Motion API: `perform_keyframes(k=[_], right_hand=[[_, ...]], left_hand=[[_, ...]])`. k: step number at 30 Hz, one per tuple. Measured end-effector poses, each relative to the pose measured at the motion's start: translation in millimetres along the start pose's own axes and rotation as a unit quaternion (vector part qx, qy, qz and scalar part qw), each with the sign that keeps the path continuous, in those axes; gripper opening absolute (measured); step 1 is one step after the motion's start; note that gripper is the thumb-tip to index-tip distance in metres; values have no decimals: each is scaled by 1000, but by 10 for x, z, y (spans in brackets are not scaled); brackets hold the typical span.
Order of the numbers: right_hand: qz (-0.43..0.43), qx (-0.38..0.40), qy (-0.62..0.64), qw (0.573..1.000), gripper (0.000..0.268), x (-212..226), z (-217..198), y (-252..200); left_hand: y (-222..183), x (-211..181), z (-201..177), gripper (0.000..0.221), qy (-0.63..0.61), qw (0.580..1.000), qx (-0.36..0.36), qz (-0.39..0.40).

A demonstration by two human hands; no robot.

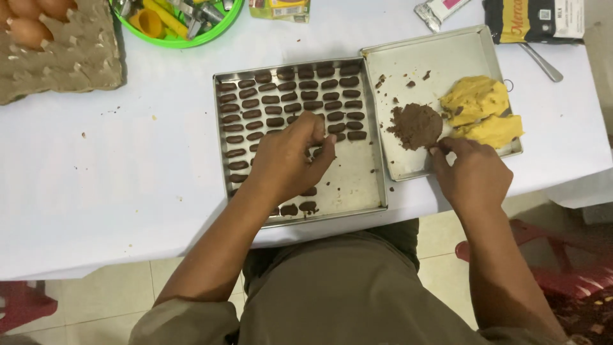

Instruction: Shaping small pieces of dark dough into cylinders and arranging them in rows on a metal tray

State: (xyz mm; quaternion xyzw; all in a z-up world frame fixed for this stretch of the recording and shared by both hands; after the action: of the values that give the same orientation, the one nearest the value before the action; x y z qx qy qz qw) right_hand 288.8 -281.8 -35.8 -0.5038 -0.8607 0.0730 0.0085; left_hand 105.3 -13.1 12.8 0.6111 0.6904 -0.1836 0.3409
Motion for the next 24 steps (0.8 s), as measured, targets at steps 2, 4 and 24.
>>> perform_keyframes(k=[2, 4, 24], right_hand=[[22, 43, -3, 999, 25, 47, -121, 14], [46, 90, -7, 995, 27, 54, -178, 30], [-481, -82, 489, 723, 15, 1914, -623, 233]], left_hand=[[7, 26, -11, 22, -24, 1000, 2, -10], [13, 48, -4, 24, -50, 998, 8, -23], [447, 465, 343, 76, -815, 576, -61, 13]])
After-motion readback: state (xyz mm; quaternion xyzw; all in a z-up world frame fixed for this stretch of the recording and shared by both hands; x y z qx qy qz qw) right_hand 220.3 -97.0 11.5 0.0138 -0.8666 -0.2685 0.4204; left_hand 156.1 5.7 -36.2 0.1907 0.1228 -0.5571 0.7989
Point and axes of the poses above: each hand's wrist, its own y-axis towards the middle knuckle, its own z-axis out of the palm, x = y × z, the point moved 3 cm from there along y, towards the middle knuckle, and after that the axes turned 10 degrees about x, right-handed, at the moved point
